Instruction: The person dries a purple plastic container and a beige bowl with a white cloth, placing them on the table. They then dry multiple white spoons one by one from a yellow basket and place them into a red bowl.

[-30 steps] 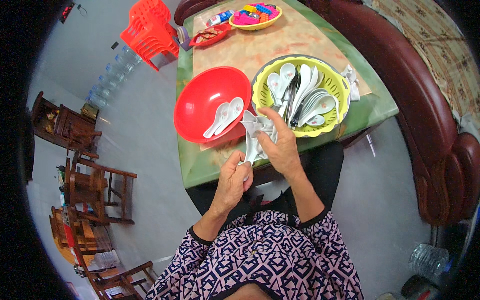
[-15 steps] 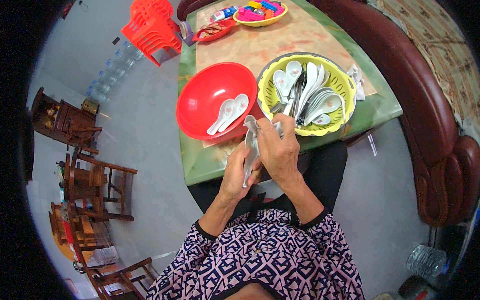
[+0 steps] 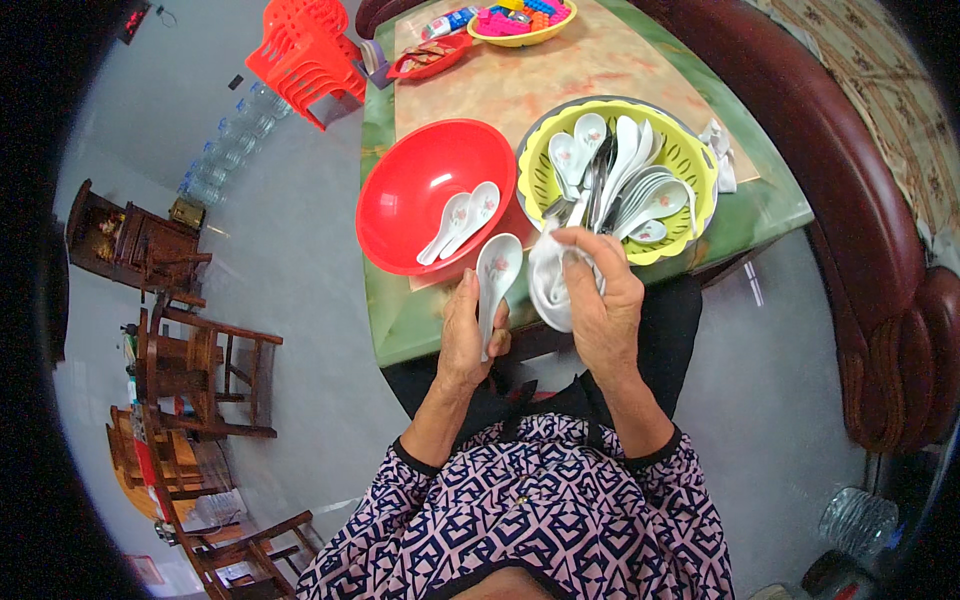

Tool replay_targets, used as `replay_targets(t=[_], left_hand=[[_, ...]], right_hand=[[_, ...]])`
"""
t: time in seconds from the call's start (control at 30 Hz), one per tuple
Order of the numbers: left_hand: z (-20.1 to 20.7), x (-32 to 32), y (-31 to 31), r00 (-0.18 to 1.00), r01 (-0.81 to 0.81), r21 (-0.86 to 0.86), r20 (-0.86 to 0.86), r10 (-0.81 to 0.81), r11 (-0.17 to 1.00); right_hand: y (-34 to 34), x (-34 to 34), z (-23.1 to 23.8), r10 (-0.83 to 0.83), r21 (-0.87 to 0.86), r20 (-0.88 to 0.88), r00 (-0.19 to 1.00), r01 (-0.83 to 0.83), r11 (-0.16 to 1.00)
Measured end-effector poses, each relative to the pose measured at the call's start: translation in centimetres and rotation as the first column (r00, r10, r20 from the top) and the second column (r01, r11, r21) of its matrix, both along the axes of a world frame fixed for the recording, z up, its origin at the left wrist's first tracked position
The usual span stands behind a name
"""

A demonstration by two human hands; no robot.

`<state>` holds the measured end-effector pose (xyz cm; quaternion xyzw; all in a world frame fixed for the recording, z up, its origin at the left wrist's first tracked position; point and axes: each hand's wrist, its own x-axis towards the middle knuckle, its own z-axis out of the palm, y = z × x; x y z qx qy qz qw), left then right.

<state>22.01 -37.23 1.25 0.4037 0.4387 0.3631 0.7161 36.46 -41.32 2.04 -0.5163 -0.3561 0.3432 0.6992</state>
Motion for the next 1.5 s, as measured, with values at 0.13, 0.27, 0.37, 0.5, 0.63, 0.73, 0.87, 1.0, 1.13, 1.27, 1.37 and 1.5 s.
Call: replay_targets(t=[0.13, 0.27, 0.37, 0.5, 0.63, 0.73, 0.87, 1.0, 1.13, 1.27, 1.37, 1.5], left_hand=[[0.0, 0.5, -0.5, 1.000, -0.008, 0.098, -0.006, 0.009, 0.995], [0.2, 0.1, -0.1, 0.996, -0.042, 0.225, -0.073, 0.059, 0.973], [0.3, -0.3, 0.0, 0.988, -0.032, 0.239, -0.140, 0.067, 0.970], [0.1, -0.5, -0.5, 0.994, -0.014, 0.143, -0.105, 0.030, 0.990], [0.0, -0.5, 0.0, 0.994, 0.042, 0.006, 0.100, -0.043, 0.999], [-0.1, -0.2, -0.2, 0.985, 0.037, -0.059, 0.169, -0.026, 0.998], [-1.4, -0.7, -0.2, 0.966, 0.054, -0.039, 0.255, -0.042, 0.998], [-0.6, 0.7, -0.5, 0.964, -0.195, -0.053, 0.175, 0.202, 0.979], [-2.0, -0.1, -0.1, 0.917, -0.198, -0.151, 0.320, 0.237, 0.969], [-2.6, -0.8, 0.3, 0.839, -0.091, -0.279, 0.496, 0.225, 0.956], [-2.8, -1.2, 0.3, 0.795, -0.029, -0.317, 0.568, 0.214, 0.948], [-4.1, -1.9, 0.6, 0.699, 0.085, -0.255, 0.705, 0.125, 0.963]], right_hand=[[1.3, -1.5, -0.4, 0.090, 0.053, 0.447, 0.890, -0.127, 0.991], [0.4, -2.9, -0.3, 0.153, 0.076, 0.628, 0.763, -0.256, 0.964], [0.8, -2.4, -0.8, 0.201, 0.068, 0.654, 0.730, -0.321, 0.945], [0.7, -1.7, -1.6, 0.273, 0.129, 0.655, 0.705, -0.460, 0.878], [1.4, -1.8, -2.1, 0.014, 0.277, 0.724, 0.689, -0.310, 0.910], [2.9, -2.4, -2.8, -0.337, 0.417, 0.743, 0.579, -0.007, 0.909], [3.4, -4.0, -2.5, -0.408, 0.396, 0.671, 0.620, 0.166, 0.903], [3.6, -4.7, -2.2, -0.323, 0.322, 0.729, 0.604, 0.114, 0.940], [3.0, -4.8, -1.2, -0.076, 0.166, 0.715, 0.695, -0.062, 0.984], [1.5, -4.0, -0.8, 0.176, 0.013, 0.673, 0.719, -0.250, 0.968], [0.2, -4.0, -0.6, 0.264, 0.033, 0.634, 0.727, -0.367, 0.930], [-0.4, -4.3, -0.7, 0.275, 0.100, 0.597, 0.754, -0.410, 0.907]])
